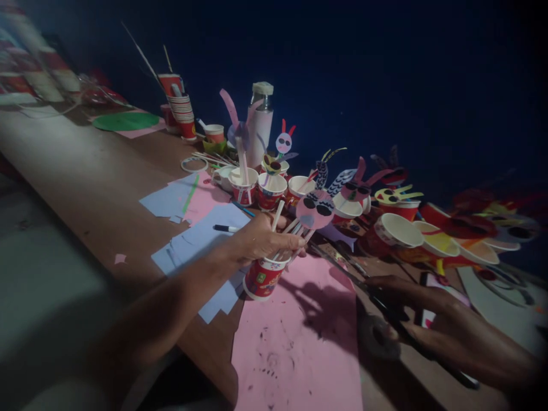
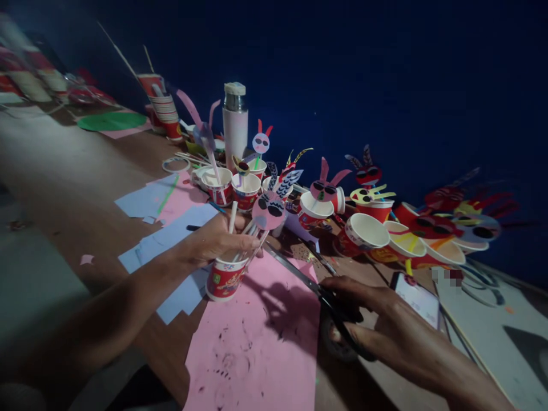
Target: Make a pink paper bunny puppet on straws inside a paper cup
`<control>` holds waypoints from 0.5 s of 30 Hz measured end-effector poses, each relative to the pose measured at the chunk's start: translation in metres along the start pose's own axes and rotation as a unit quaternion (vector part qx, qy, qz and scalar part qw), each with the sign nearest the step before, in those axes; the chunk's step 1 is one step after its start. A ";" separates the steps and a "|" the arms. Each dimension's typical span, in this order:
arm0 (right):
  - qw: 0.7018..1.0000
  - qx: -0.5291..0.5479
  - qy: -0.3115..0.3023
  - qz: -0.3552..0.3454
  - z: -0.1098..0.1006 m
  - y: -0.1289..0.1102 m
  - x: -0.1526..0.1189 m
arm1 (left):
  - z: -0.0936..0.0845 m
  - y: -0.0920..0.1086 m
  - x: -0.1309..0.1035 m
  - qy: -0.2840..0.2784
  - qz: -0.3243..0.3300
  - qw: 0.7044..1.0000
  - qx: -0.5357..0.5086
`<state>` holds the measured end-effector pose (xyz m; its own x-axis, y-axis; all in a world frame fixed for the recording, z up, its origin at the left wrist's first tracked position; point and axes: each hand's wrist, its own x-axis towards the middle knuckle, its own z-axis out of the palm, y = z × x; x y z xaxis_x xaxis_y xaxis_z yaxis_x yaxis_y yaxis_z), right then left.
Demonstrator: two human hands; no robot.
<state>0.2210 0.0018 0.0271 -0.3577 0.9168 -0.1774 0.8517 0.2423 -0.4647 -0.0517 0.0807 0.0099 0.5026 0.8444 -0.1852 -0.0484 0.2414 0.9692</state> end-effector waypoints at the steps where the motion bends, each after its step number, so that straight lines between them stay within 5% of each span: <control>1: 1.000 0.002 0.000 0.001 -0.001 -0.001 0.000 | 0.000 0.000 0.000 -0.001 0.003 1.000 0.005; 11: 0.999 0.030 -0.024 0.024 0.002 -0.002 0.000 | 0.003 0.000 0.000 -0.018 0.008 1.000 0.002; 15: 0.999 0.028 0.016 0.011 0.002 -0.003 0.000 | 0.004 0.000 -0.001 -0.032 0.003 0.999 0.001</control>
<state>0.2176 0.0004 0.0265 -0.3265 0.9313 -0.1613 0.8361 0.2050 -0.5089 -0.0492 0.0778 0.0112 0.5572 0.8131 -0.1687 -0.0506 0.2360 0.9704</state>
